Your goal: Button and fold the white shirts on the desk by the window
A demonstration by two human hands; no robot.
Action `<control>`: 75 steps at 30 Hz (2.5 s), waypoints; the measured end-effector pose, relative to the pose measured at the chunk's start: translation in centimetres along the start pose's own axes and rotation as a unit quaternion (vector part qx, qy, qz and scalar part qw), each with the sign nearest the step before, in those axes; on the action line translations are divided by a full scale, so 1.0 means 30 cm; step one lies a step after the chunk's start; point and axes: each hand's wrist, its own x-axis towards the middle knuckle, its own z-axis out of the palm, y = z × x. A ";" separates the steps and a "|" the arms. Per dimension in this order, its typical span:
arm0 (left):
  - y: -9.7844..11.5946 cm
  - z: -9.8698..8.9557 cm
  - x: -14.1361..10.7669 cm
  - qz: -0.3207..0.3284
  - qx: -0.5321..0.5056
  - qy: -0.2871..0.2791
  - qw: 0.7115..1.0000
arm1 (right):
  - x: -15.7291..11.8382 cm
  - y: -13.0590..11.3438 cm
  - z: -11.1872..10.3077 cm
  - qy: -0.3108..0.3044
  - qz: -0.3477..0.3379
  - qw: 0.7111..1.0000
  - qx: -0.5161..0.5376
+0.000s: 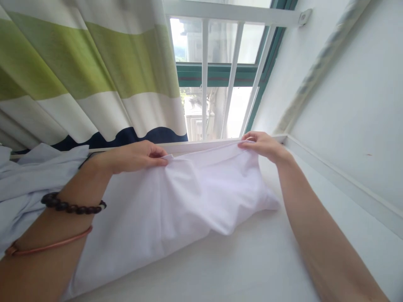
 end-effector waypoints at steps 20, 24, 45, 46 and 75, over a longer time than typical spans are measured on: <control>-0.057 0.137 0.053 0.023 -0.231 -0.064 0.971 | 0.002 0.084 -0.050 -0.125 -0.033 0.984 0.124; -0.068 0.136 0.067 0.019 -0.255 -0.051 0.966 | 0.000 0.099 -0.045 -0.118 0.027 0.984 0.134; -0.183 0.045 0.035 -0.098 0.091 0.011 0.991 | -0.001 -0.068 0.084 -0.026 0.039 0.972 -0.229; -0.195 0.029 0.009 -0.096 0.079 -0.025 0.992 | -0.024 -0.116 0.115 -0.063 0.005 0.966 -0.249; -0.212 -0.004 -0.185 0.053 -0.045 0.060 0.996 | -0.070 -0.375 0.426 -0.255 -0.165 0.934 -0.187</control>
